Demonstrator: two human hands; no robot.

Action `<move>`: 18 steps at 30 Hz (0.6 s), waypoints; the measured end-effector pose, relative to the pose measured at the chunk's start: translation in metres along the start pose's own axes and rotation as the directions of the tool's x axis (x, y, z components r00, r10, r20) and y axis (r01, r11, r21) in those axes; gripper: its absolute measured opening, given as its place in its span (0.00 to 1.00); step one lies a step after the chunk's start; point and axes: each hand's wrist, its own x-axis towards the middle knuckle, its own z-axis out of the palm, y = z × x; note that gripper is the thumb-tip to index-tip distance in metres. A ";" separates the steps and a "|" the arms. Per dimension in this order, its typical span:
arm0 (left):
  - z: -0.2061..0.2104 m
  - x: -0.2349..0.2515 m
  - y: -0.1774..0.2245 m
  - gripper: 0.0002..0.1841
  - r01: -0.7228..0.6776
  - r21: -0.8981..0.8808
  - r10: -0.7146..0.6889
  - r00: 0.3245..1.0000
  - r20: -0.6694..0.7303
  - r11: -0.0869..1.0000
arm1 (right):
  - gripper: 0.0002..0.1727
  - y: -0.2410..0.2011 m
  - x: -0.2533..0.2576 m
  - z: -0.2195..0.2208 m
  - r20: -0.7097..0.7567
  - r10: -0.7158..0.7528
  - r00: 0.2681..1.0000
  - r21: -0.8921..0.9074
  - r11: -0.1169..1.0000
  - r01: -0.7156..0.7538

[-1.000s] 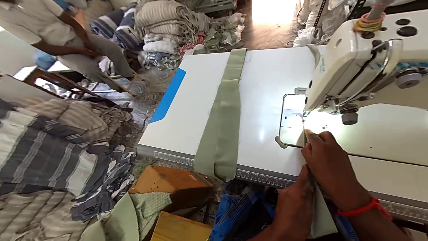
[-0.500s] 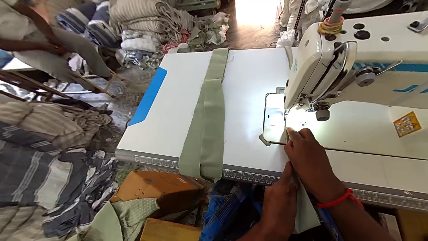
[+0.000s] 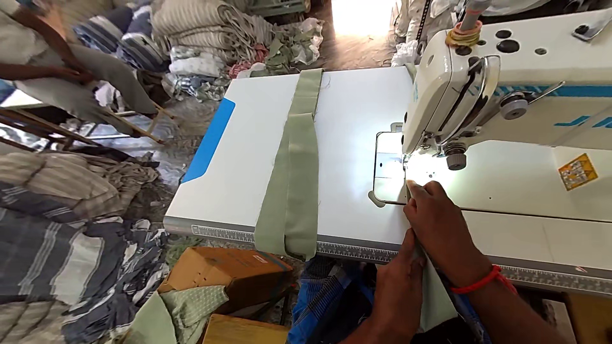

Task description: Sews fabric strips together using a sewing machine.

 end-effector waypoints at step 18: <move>-0.002 0.002 -0.003 0.27 0.006 0.007 -0.006 1.000 0.000 1.000 | 0.23 0.001 0.000 -0.002 0.021 -0.008 1.000 -0.009 1.000 0.008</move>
